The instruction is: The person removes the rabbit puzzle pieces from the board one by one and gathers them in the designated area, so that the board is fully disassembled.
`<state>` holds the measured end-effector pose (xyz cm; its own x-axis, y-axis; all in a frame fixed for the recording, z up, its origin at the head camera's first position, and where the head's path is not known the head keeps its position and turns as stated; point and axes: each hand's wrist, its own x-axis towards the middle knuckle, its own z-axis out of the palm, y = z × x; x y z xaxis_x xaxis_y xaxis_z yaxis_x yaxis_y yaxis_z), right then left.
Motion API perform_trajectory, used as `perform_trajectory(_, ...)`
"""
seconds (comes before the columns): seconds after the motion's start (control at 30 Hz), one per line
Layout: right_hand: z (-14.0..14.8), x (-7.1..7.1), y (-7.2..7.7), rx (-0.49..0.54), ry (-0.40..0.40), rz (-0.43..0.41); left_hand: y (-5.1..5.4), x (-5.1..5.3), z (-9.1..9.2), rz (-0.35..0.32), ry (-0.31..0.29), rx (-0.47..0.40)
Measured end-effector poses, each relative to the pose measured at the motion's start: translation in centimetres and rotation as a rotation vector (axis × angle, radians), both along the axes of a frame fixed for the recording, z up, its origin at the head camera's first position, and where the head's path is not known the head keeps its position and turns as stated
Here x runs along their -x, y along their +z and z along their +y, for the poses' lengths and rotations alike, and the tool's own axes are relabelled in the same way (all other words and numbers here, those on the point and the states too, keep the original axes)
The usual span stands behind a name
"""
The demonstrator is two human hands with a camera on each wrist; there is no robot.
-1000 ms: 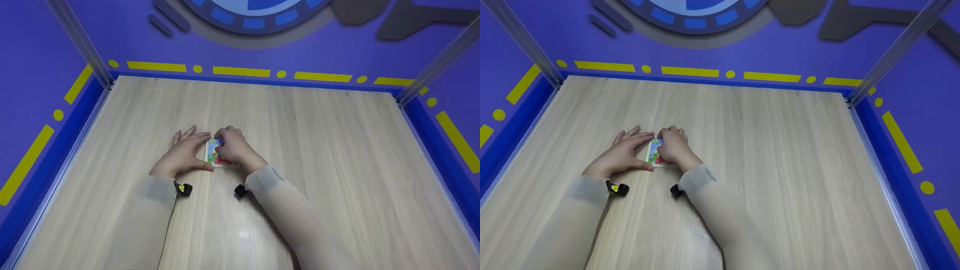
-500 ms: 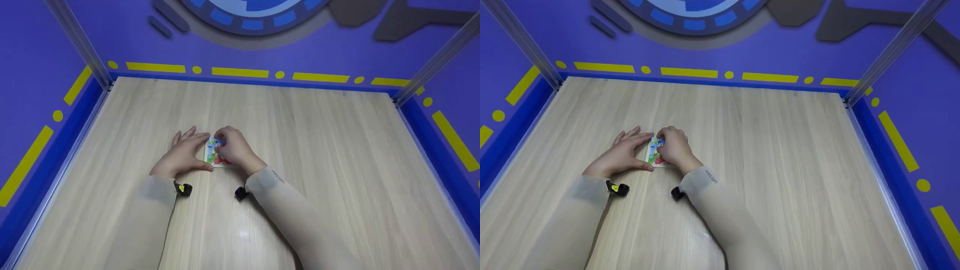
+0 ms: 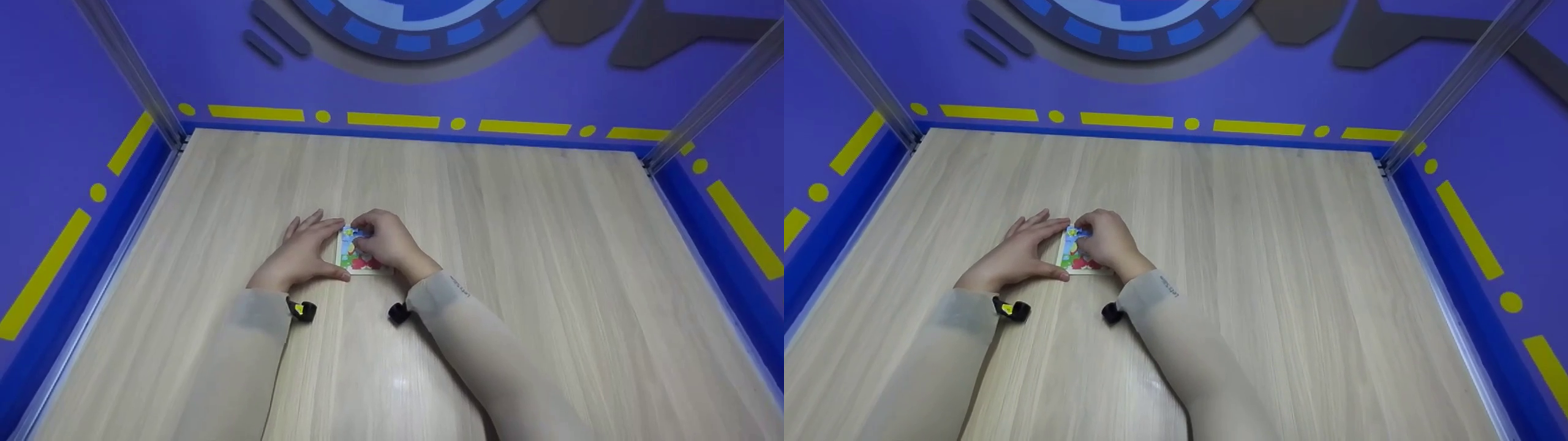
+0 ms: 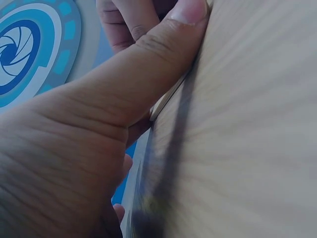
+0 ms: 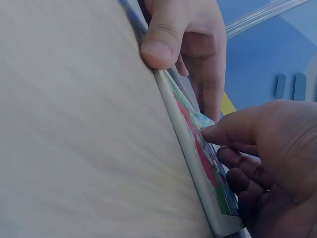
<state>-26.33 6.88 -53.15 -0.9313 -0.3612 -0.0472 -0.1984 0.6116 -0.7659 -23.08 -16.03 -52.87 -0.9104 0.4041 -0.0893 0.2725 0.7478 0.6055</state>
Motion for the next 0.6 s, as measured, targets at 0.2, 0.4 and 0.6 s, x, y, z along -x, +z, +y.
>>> perform_trajectory(0.2, 0.1, 0.2, 0.5, -0.061, 0.016, 0.009, 0.0, 0.1, 0.1, -0.001, -0.004, 0.004)
perform_trajectory(0.4, 0.5, 0.7, 1.0, -0.148, 0.083, 0.016, 0.0, -0.2, 0.3, -0.009, -0.010, -0.007)
perform_trajectory(0.6, 1.6, 1.9, 2.1, -0.091, 0.153, -0.021, 0.1, 0.0, 0.1, -0.001, 0.001, -0.004)
